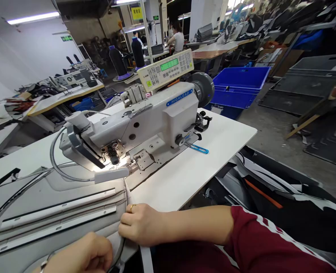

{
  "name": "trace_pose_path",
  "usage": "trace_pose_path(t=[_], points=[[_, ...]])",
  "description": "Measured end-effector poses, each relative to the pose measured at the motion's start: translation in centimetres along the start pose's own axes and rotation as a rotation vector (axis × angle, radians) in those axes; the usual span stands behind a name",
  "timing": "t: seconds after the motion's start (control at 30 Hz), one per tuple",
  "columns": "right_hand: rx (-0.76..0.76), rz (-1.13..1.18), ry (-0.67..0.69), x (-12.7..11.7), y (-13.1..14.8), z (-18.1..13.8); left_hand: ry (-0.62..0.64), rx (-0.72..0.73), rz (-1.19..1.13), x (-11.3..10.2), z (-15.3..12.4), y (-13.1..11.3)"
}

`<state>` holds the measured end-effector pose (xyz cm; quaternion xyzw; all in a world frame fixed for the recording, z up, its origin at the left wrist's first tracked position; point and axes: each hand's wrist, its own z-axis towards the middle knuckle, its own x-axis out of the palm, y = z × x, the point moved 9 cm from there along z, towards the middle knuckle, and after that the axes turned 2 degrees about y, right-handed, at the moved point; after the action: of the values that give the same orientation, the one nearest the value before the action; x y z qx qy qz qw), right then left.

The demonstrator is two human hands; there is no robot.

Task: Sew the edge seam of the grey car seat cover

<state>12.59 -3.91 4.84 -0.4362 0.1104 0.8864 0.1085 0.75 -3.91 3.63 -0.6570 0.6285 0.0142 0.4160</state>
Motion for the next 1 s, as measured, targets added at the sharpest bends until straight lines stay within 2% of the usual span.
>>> trace_pose_path(t=[0.03,0.07,0.13,0.17,0.23,0.33,0.43,0.57,0.73,1.0], points=[[-0.022,0.003,0.006,0.7,-0.1,0.1,-0.085,0.066,0.063,-1.7,0.9,-1.0],[-0.042,0.008,0.016,1.2,-0.1,0.1,-0.246,0.149,0.144,-3.8,1.8,-1.9],[-0.051,0.016,0.067,1.5,0.0,-0.2,-0.663,0.306,0.388,-7.2,2.4,-3.4],[-0.032,0.026,0.101,1.3,-0.1,-0.6,-0.804,0.342,0.494,-7.7,2.8,-3.4],[0.049,0.083,0.172,0.2,-0.7,-1.7,-0.951,0.36,0.646,-7.1,3.7,-2.9],[0.1,0.191,0.251,-1.4,-1.1,-3.3,-0.996,0.353,0.715,-5.5,4.3,-2.3],[-0.002,0.147,0.274,-1.2,-0.3,-3.7,-0.995,0.343,0.73,-4.9,3.9,-2.7],[-0.124,0.052,0.225,0.6,0.7,-2.7,-1.001,0.351,0.747,-4.9,3.8,-3.2],[-0.194,0.003,0.173,1.4,0.3,-1.7,-1.01,0.378,0.779,-5.0,4.5,-2.7],[-0.292,-0.027,0.244,2.1,-0.3,-0.6,-1.055,0.456,0.75,-6.0,4.8,-2.7]])
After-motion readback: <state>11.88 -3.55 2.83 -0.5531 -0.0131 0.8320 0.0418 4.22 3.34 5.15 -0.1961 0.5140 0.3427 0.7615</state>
